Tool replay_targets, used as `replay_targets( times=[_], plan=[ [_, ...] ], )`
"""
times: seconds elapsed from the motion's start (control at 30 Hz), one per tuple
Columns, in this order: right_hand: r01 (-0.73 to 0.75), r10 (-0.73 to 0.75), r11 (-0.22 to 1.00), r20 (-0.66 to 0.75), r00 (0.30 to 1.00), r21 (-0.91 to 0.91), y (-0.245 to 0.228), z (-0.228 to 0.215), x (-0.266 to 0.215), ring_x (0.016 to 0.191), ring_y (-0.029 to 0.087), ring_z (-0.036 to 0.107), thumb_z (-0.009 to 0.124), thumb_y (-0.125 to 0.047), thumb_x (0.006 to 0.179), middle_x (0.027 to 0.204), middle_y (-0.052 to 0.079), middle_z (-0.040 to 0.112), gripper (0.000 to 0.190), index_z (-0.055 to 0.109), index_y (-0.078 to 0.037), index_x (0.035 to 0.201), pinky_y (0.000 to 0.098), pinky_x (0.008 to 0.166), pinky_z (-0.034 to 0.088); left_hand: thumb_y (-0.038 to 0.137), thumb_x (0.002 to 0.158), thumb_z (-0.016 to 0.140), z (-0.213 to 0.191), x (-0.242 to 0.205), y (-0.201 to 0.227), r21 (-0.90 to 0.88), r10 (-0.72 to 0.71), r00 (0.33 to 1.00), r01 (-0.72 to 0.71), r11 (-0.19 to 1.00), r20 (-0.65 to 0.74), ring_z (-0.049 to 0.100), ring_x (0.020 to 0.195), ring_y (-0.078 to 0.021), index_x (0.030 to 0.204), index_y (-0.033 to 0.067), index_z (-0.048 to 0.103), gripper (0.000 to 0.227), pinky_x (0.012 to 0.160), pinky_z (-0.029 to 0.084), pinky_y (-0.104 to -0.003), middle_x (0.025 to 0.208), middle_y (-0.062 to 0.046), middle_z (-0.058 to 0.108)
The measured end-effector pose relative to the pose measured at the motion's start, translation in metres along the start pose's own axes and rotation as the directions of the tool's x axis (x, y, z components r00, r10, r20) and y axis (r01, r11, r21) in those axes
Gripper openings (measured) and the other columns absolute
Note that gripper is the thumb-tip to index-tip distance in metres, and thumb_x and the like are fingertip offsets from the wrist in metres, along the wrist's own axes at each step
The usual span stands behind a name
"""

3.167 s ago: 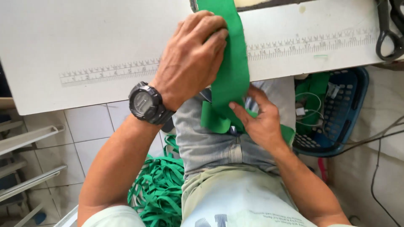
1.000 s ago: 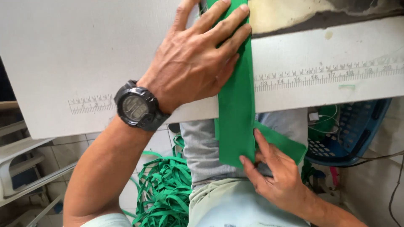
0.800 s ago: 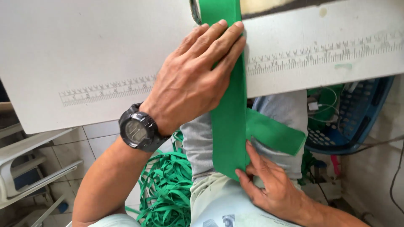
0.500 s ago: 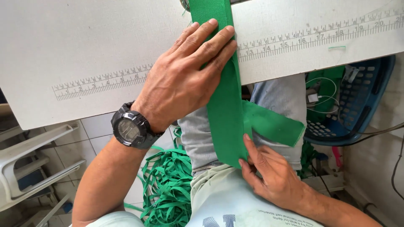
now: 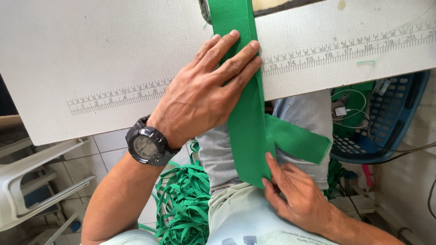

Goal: Aligning, preparing, and cutting green fabric strips on a sewing machine table.

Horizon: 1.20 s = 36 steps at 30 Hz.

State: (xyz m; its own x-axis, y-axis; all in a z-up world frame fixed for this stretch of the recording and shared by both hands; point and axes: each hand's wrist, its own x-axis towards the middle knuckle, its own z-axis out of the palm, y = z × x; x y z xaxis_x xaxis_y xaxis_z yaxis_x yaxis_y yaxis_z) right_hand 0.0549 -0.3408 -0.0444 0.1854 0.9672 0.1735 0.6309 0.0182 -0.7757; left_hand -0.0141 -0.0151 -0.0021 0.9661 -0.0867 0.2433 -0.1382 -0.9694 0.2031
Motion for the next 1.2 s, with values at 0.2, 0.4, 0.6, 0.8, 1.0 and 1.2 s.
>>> replay_targets(
  times=[0.2,0.4,0.6,0.8,1.0,1.2],
  plan=[
    [0.018,-0.019,1.0,0.023,1.0,0.014,0.002,-0.003,0.003,0.068,0.02,0.061,0.075,0.001,0.101,0.085,0.006,0.072,0.07,0.038,0.013,0.16,0.0405,0.07,0.056,0.006,0.12,0.058,-0.003,0.003,0.002,0.021,0.014,1.0,-0.014,1.0,-0.017,0.052,0.153,-0.05,0.157,-0.0019,0.063,0.038,0.131,0.046,-0.062,0.165,-0.019,0.054],
    [0.011,-0.014,0.999,0.065,0.998,0.051,0.008,-0.002,-0.004,0.069,0.019,0.062,0.072,-0.003,0.103,0.082,0.005,0.07,0.07,0.037,0.013,0.161,0.0444,0.072,0.057,0.005,0.122,0.055,-0.007,0.007,-0.001,-0.03,0.016,1.0,-0.016,0.999,0.013,0.051,0.155,-0.0472,0.156,-0.0051,0.061,0.036,0.134,0.046,-0.058,0.165,-0.023,0.053],
    [-0.001,-0.004,0.994,0.045,0.999,0.106,0.019,-0.01,0.02,0.074,0.023,0.065,0.073,0.0,0.102,0.09,0.007,0.072,0.074,0.034,0.011,0.164,0.0444,0.077,0.06,0.002,0.118,0.065,-0.004,0.02,-0.029,-0.046,0.029,1.0,-0.028,0.999,0.0,0.053,0.154,-0.0468,0.156,-0.0049,0.063,0.038,0.133,0.045,-0.057,0.164,-0.023,0.056],
    [0.034,-0.036,0.992,0.013,0.999,0.118,0.023,-0.019,0.05,0.068,0.018,0.051,0.069,0.003,0.105,0.081,0.004,0.057,0.067,0.035,0.015,0.162,0.0423,0.076,0.058,0.006,0.119,0.07,-0.01,0.033,-0.06,-0.038,0.045,0.999,-0.045,0.998,-0.004,0.056,0.152,-0.0464,0.156,-0.0037,0.066,0.038,0.131,0.046,-0.056,0.163,-0.022,0.06],
    [-0.053,0.066,0.992,-0.122,0.99,0.112,0.03,-0.015,0.068,0.074,0.02,0.058,0.072,-0.006,0.105,0.08,0.007,0.062,0.062,0.044,0.015,0.156,0.0356,0.074,0.057,0.01,0.124,0.05,-0.015,0.044,-0.084,-0.042,0.069,0.997,-0.068,0.997,0.02,0.051,0.154,-0.0472,0.159,-0.0063,0.061,0.04,0.131,0.045,-0.059,0.166,-0.024,0.055],
    [-0.273,0.29,0.927,-0.027,0.957,0.258,0.021,0.009,0.04,0.068,0.022,0.051,0.079,-0.014,0.099,0.074,0.006,0.049,0.035,0.051,-0.004,0.082,0.036,0.064,0.043,-0.007,0.11,0.065,-0.001,0.027,-0.038,-0.016,-0.013,1.0,0.013,1.0,0.026,0.058,0.157,-0.0492,0.166,-0.0025,0.049,0.058,0.137,0.047,-0.056,0.171,-0.029,0.044]
  ],
)
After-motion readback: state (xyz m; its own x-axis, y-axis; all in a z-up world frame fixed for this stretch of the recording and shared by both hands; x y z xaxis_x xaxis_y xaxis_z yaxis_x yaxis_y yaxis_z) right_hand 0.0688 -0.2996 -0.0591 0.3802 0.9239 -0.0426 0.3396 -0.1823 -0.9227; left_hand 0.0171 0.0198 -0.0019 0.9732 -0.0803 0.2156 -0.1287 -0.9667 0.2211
